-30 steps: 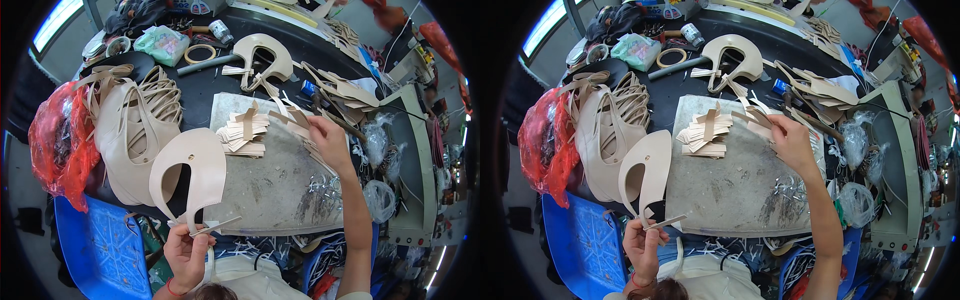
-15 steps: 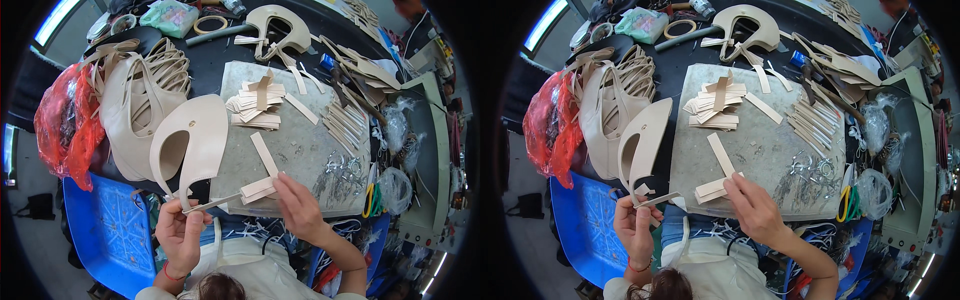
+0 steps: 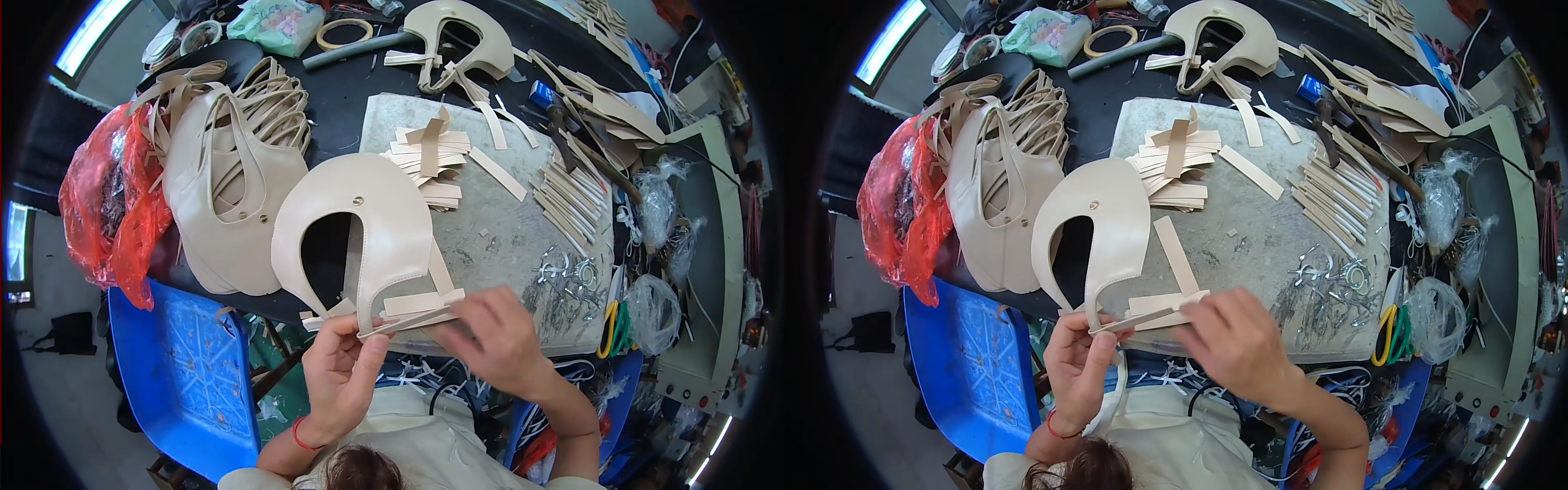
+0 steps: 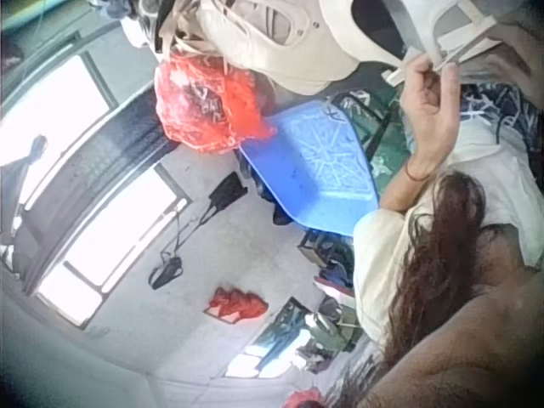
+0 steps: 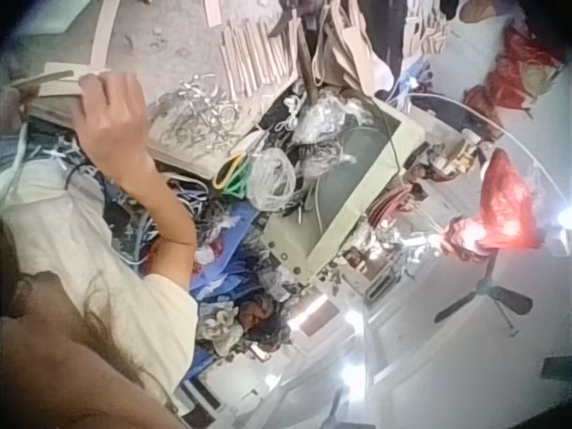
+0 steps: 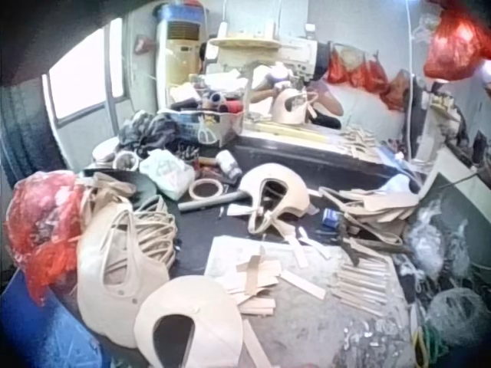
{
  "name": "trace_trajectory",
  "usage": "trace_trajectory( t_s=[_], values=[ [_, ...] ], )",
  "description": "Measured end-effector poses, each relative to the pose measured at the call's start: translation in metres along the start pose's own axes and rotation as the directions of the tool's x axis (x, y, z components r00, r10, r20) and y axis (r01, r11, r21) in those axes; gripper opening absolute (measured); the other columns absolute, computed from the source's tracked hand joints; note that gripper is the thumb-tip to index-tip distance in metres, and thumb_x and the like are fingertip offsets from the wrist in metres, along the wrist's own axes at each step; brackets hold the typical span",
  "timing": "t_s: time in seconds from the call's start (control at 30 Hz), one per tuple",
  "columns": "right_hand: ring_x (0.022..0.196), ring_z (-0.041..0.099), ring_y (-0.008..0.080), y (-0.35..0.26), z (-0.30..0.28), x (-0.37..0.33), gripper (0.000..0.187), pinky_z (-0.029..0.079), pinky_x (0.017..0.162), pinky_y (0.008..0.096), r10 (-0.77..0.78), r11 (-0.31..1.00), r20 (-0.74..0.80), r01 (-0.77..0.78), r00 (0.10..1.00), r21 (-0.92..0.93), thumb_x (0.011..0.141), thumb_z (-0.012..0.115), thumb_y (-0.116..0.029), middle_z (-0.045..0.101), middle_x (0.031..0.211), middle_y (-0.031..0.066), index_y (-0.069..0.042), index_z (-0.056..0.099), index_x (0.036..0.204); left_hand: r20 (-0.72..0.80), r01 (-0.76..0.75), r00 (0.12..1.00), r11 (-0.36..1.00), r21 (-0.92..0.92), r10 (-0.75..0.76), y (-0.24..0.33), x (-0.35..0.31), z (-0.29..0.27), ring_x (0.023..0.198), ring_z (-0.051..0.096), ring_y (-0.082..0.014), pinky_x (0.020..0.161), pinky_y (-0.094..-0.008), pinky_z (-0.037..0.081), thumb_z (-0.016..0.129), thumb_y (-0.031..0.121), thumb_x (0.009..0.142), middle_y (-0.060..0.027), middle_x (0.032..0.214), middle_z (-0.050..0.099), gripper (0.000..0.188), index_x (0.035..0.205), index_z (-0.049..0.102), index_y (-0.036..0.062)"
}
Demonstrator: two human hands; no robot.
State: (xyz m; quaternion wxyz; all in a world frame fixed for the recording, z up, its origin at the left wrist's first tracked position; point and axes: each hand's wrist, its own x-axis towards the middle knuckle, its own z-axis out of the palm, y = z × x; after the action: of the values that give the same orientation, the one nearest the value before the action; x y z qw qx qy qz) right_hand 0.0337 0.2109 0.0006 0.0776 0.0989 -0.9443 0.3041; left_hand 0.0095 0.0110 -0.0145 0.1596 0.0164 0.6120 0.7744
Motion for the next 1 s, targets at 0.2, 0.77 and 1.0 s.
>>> trace_trajectory(
  t_s=[0.2,0.77,1.0],
  values=[
    [0.086,0.057,0.0245,0.003,0.008,-0.044,0.035,0.048,0.073,0.0327,-0.083,0.991,0.084,0.091,0.993,-0.093,0.068,0.068,-0.003,0.060,0.092,0.0085,-0.001,0.064,0.104,0.082,0.108,0.990,0.993,0.042,-0.111,-0.009,0.010,0.007,0.095,0.059,-0.0119,0.082,-0.0241,0.048,0.054,0.001,0.092,-0.0145,0.107,0.063,0.019,0.107,0.050,-0.0078],
    [0.077,0.059,0.0198,0.015,-0.003,-0.043,0.032,0.048,0.067,0.0286,0.315,0.923,-0.249,-0.235,0.916,0.303,0.074,0.072,0.000,0.059,0.100,0.0118,-0.003,0.066,0.105,0.086,0.158,0.982,0.979,0.127,-0.169,0.007,0.003,0.010,0.075,0.062,-0.0125,0.069,-0.0258,0.054,0.054,0.003,0.092,-0.0097,0.087,0.062,0.014,0.102,0.050,-0.0042],
    [0.072,0.062,0.0150,0.009,-0.004,-0.035,0.020,0.049,0.063,0.0246,0.405,0.732,-0.062,-0.283,0.912,0.620,0.077,0.071,-0.001,0.065,0.085,0.0088,0.000,0.067,0.097,0.088,-0.055,0.996,0.920,0.389,0.023,-0.006,-0.010,0.022,0.072,0.065,-0.0117,0.062,-0.0238,0.054,0.063,0.000,0.085,-0.0097,0.086,0.064,0.015,0.096,0.055,-0.0077]
  ],
)
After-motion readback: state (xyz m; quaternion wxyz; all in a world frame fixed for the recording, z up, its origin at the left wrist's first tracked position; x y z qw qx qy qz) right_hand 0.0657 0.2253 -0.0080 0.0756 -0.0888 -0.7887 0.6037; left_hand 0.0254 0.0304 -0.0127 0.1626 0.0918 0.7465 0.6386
